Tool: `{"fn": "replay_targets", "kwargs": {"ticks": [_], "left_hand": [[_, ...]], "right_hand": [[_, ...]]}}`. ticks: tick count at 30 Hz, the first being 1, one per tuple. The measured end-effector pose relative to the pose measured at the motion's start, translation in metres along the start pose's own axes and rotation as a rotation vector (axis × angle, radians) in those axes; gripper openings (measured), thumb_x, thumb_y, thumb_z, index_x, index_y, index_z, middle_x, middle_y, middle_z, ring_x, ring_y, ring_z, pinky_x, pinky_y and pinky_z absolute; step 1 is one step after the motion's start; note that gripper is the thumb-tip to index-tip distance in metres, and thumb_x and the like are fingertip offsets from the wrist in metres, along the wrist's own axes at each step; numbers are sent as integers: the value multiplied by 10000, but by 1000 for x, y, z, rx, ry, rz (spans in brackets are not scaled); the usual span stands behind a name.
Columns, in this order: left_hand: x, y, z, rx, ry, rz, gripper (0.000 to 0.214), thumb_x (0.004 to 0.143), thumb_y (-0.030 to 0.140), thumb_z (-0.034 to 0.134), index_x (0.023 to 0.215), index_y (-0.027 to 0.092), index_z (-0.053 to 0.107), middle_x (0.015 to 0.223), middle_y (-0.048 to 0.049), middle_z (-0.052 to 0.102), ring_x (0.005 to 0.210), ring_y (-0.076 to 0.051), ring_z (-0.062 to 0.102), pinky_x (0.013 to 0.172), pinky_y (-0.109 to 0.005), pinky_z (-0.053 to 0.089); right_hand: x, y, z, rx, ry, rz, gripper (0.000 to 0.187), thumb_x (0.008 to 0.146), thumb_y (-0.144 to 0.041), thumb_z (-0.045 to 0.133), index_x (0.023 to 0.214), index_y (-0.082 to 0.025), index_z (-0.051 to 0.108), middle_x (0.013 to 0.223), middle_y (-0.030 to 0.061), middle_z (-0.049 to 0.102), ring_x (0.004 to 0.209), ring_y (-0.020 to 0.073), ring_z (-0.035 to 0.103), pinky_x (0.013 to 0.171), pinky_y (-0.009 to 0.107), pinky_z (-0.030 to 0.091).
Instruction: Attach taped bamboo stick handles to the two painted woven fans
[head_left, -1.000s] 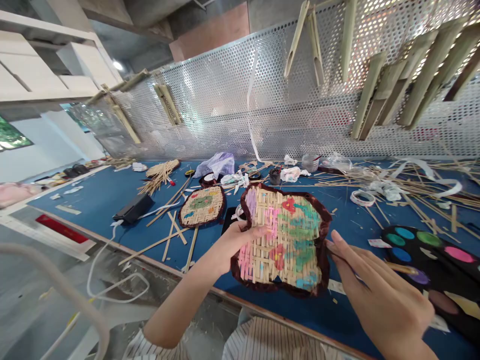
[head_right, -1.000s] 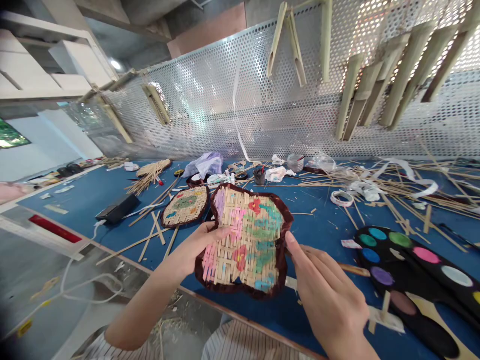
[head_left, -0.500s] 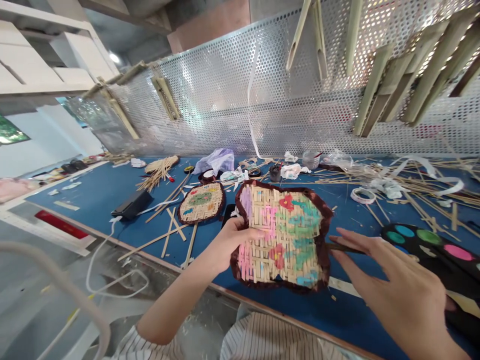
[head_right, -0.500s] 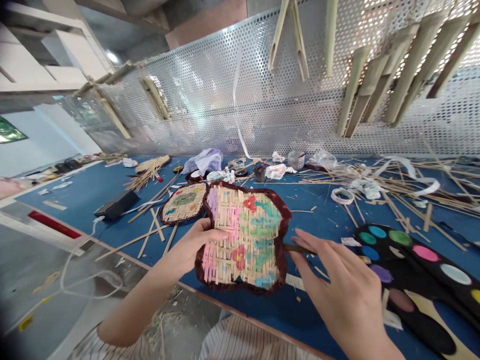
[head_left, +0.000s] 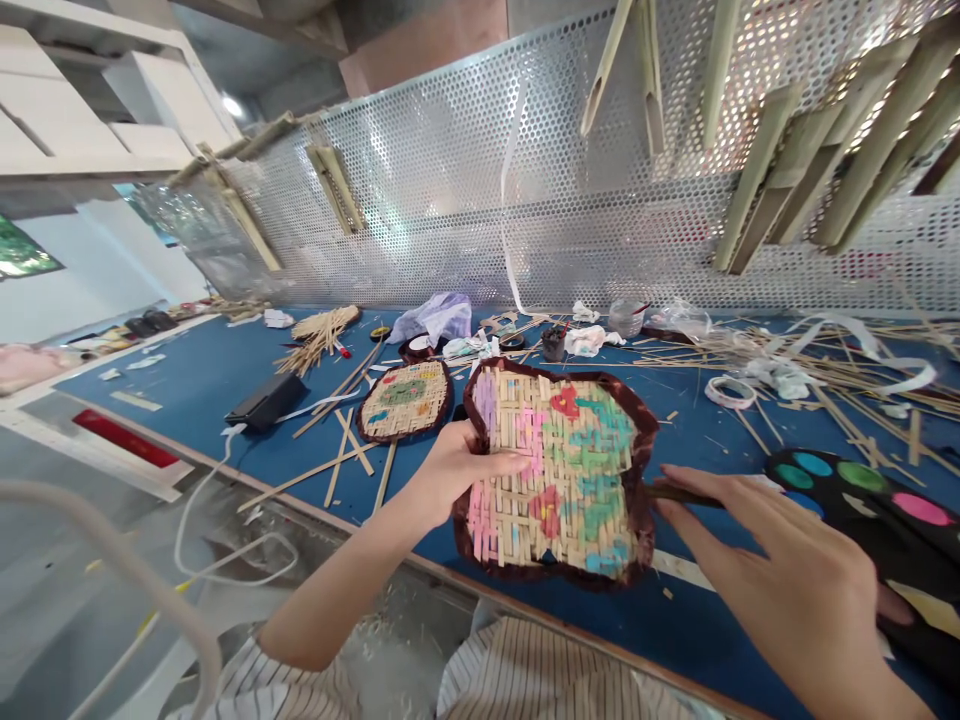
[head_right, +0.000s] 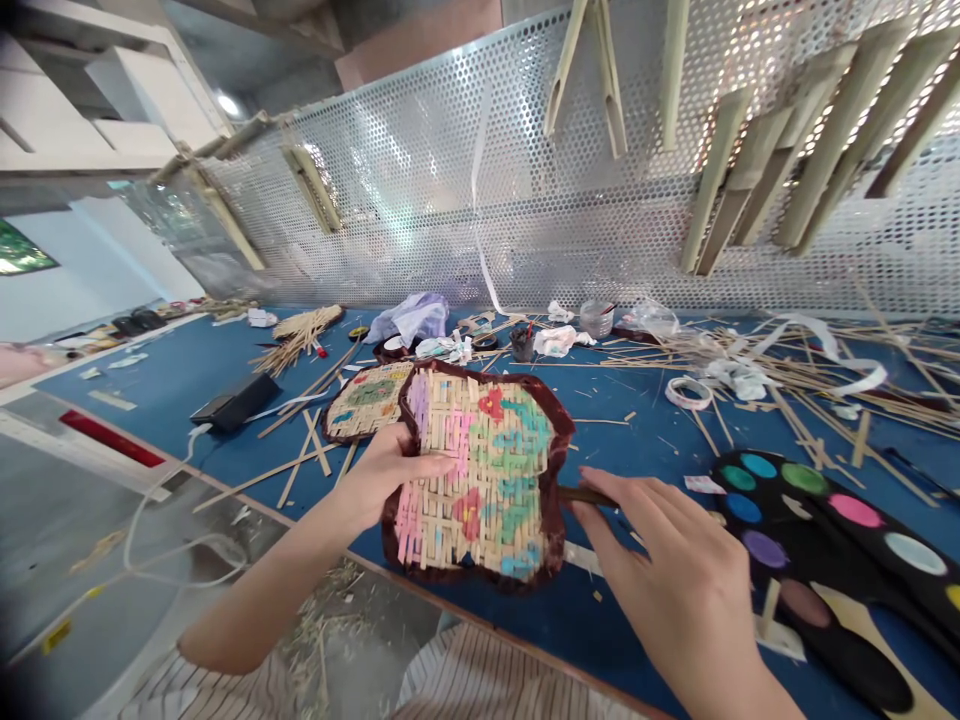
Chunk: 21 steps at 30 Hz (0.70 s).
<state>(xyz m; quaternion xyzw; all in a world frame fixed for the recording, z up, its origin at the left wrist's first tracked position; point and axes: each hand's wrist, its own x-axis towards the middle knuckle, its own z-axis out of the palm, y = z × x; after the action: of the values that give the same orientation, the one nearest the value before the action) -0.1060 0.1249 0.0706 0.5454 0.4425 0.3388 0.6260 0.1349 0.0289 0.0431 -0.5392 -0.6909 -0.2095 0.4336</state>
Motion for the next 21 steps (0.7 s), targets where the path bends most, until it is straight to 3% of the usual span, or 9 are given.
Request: {"fn": "replay_targets", "kwargs": {"ticks": [5,8,10,13,15,21], "left_hand": [[-3,2,-1,54,-27,92,286,590,216,807,865,167,747,865,-70,739,789,-218,678,772,-338,521],[-5,3,0,107,8,114,235,583,228,812,798,160,748,842,-68,734,807,-230,670,756,-335,518],[-6,2,1,149,50,125,228,592,264,810,774,146,739,834,-70,729,806,-231,661,736,-329,513],[-5,1,4,203,77,141,272,604,306,804,804,138,729,864,-69,724,810,-221,650,719,-313,507],[-5,1,6,215,71,152,294,594,305,805,828,144,726,888,-62,723,822,-213,647,732,-306,509],[-6,6,8,228,-25,156,275,589,298,793,809,145,732,894,-69,728,829,-228,658,723,-307,518]], "right_hand": [[9,0,-6,55,-45,68,138,873,-330,581,832,-223,657,753,3,726,698,191,695,670,313,520],[20,7,-7,185,-153,178,218,839,-427,592,795,-234,683,700,-3,733,588,184,698,503,270,537],[29,14,-5,409,-348,280,204,797,-427,640,815,-236,709,720,-1,751,598,185,716,468,219,552],[40,22,0,799,-715,468,155,808,-337,648,860,-223,740,843,26,766,753,207,735,626,208,593],[44,22,3,943,-838,592,115,788,-281,669,820,-215,758,825,26,765,749,215,734,644,230,595],[48,11,3,1068,-823,873,51,679,-187,736,680,-223,772,714,-2,755,691,188,722,675,240,585]]}}
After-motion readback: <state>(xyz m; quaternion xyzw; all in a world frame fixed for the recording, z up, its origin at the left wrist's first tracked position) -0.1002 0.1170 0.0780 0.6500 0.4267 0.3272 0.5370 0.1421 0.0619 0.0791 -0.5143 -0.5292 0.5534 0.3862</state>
